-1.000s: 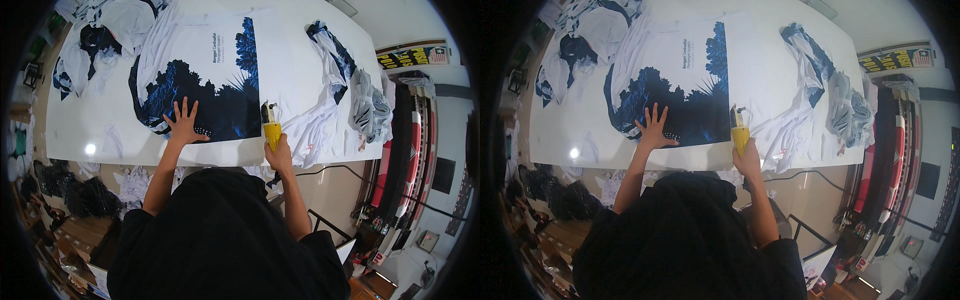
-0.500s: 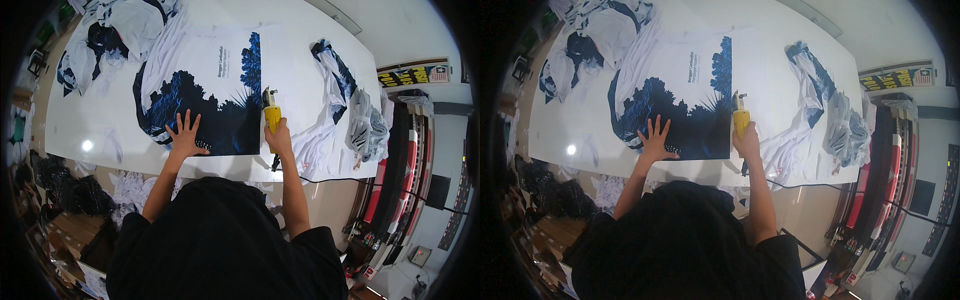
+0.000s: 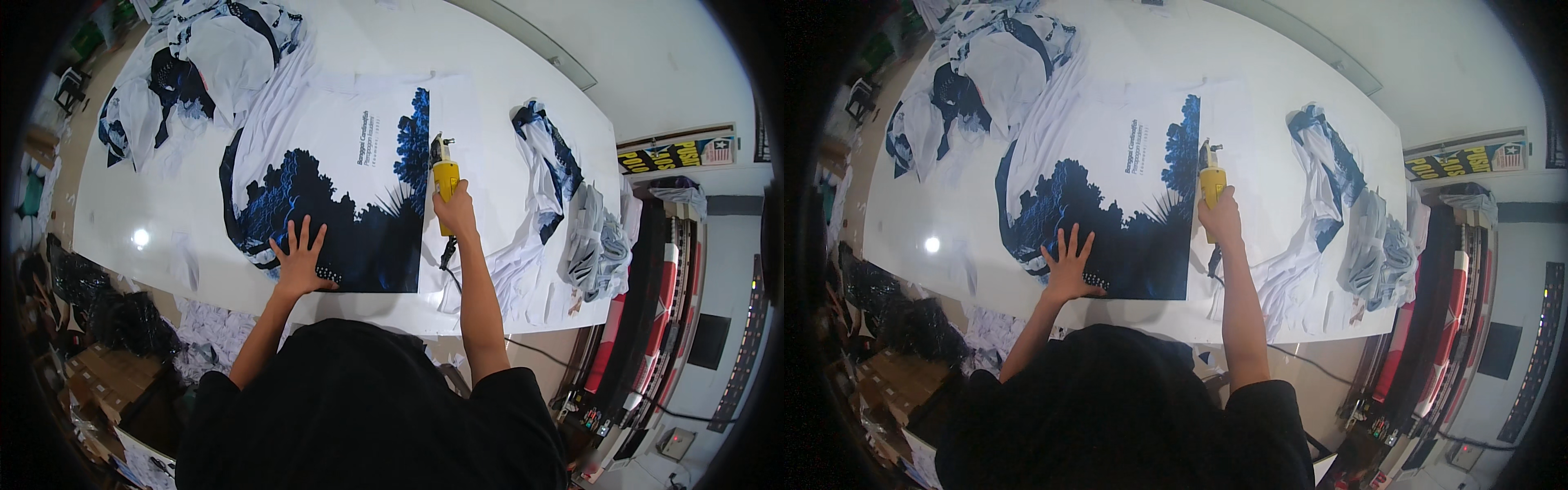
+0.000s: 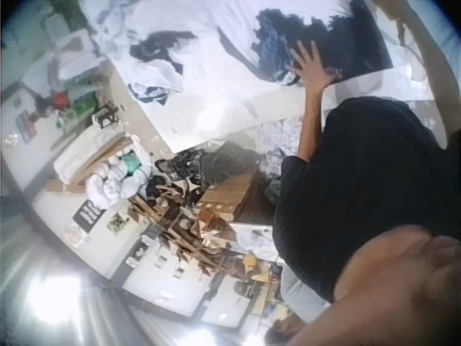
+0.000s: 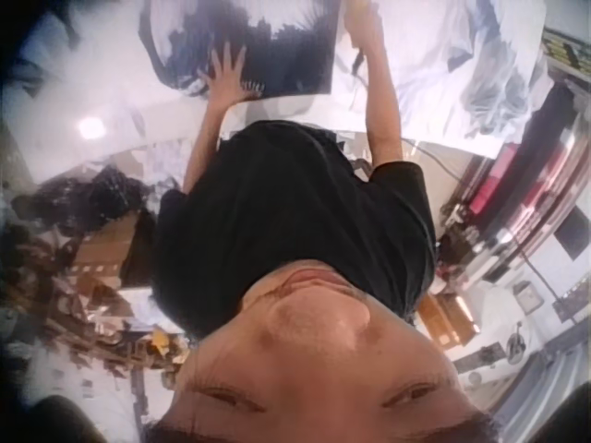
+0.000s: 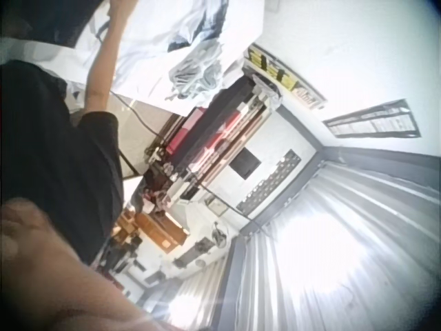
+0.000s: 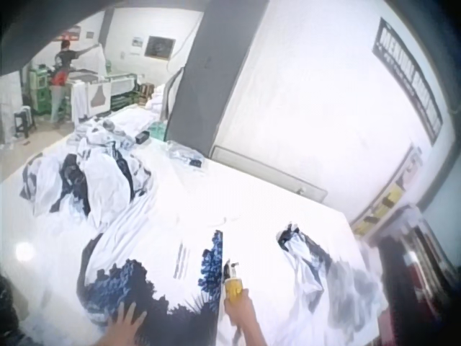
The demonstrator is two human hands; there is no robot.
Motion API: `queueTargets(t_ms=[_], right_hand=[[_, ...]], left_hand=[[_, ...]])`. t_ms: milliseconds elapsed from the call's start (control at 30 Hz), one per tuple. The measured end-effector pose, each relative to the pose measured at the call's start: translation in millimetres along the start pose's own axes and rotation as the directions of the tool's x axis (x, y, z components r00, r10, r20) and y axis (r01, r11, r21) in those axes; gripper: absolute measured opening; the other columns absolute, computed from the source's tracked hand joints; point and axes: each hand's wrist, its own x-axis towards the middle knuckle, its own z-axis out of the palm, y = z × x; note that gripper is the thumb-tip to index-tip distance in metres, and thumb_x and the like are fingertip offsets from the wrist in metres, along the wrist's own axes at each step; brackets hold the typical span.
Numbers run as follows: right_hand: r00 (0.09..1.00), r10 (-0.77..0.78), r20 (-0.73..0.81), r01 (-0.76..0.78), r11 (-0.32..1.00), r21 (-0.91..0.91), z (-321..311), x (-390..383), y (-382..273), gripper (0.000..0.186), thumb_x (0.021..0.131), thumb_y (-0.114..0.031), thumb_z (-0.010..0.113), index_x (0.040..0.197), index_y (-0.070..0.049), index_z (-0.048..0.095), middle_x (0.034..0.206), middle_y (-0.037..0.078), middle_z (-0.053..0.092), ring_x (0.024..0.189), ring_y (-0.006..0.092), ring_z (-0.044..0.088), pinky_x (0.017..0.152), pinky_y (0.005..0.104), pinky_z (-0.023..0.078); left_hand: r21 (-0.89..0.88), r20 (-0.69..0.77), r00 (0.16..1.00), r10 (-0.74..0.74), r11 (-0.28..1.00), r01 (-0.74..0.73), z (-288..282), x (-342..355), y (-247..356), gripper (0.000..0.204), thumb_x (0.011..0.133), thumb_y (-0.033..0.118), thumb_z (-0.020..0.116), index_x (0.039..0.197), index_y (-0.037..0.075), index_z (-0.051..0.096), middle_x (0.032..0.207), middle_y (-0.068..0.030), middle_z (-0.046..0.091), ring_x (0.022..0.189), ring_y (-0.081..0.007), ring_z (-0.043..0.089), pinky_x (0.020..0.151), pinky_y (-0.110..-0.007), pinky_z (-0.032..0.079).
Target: The person uses a yellow electric fabric cutter to trim printed fabric pieces on a white table. They smooth the fabric with one hand while guiding the cutter along the edges with the other, removing excess material and setting trimmed pieces aside.
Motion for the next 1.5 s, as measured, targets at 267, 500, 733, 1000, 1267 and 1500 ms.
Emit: queueTargets(t_ms=[267, 500, 733, 1000, 1267, 1500], right_hand=[[1.0, -0.022, 0.002, 0.022, 1.0, 0.012, -3, 69, -15, 0.057, 0.087, -0.032, 0.071, 0.116, 0.008, 0.043, 0.105, 0.043, 0.067, 0.095, 0.0558, 0.07, 0.082, 0.0552, 0.059], [0.999, -0.035, 0.003, 0.035, 0.999, 0.002, -5, 131, -33, 0.06, 0.086, -0.032, 0.071, 0.118, 0.01, 0.043, 0.105, 0.043, 0.067, 0.097, 0.0554, 0.07, 0.083, 0.0541, 0.059], [0.999, 0.008, 0.036, -0.007, 1.0, -0.024, -8, 188, -49, 0.063, 0.086, -0.033, 0.07, 0.125, 0.009, 0.043, 0.114, 0.038, 0.067, 0.104, 0.0507, 0.07, 0.09, 0.0527, 0.059], [0.998, -0.05, -0.044, 0.051, 0.999, 0.013, 0, 281, -59, 0.075, 0.082, -0.04, 0.073, 0.127, 0.012, 0.044, 0.113, 0.04, 0.067, 0.104, 0.0524, 0.07, 0.088, 0.052, 0.06], [0.963, -0.001, -0.269, 0.106, 0.92, 0.377, 18, 211, 19, 0.071, 0.09, -0.043, 0.07, 0.135, 0.007, 0.046, 0.119, 0.036, 0.067, 0.112, 0.051, 0.067, 0.093, 0.0523, 0.055], [0.932, 0.171, -0.321, -0.011, 0.895, 0.446, -38, -2, 155, 0.061, 0.096, -0.029, 0.069, 0.141, 0.007, 0.046, 0.123, 0.025, 0.063, 0.11, 0.0326, 0.065, 0.091, 0.0431, 0.053]], left_hand=[[-0.015, 0.041, 0.999, -0.018, 1.0, 0.019, -6, 1, 3, 0.151, 0.045, 0.062, 0.096, 0.169, 0.023, 0.018, 0.175, -0.0182, -0.002, 0.159, -0.0504, -0.006, 0.108, -0.089, 0.003], [-0.019, 0.026, 1.0, -0.01, 1.0, 0.011, -4, 2, 1, 0.151, 0.045, 0.064, 0.095, 0.169, 0.024, 0.019, 0.175, -0.0191, 0.0, 0.159, -0.0509, -0.006, 0.108, -0.089, 0.002], [-0.023, 0.015, 1.0, -0.015, 1.0, 0.015, -1, 2, 2, 0.15, 0.043, 0.064, 0.095, 0.168, 0.026, 0.021, 0.176, -0.0185, 0.003, 0.159, -0.0509, -0.003, 0.108, -0.088, 0.002], [0.028, 0.095, 0.995, -0.013, 1.0, 0.01, -12, -19, -8, 0.147, 0.046, 0.061, 0.096, 0.168, 0.027, 0.021, 0.176, -0.0161, 0.005, 0.16, -0.0489, -0.001, 0.109, -0.088, 0.005], [0.048, -0.198, 0.97, -0.141, 0.987, 0.153, -46, -19, -57, 0.076, 0.082, 0.039, 0.082, 0.145, 0.006, 0.054, 0.157, -0.0195, 0.045, 0.147, -0.0433, 0.039, 0.118, -0.066, 0.03], [-0.003, -0.62, 0.686, -0.381, 0.876, 0.483, -52, 233, -52, 0.093, 0.095, 0.073, 0.049, 0.16, 0.007, 0.04, 0.169, -0.024, 0.026, 0.157, -0.0501, 0.016, 0.119, -0.075, 0.012]])
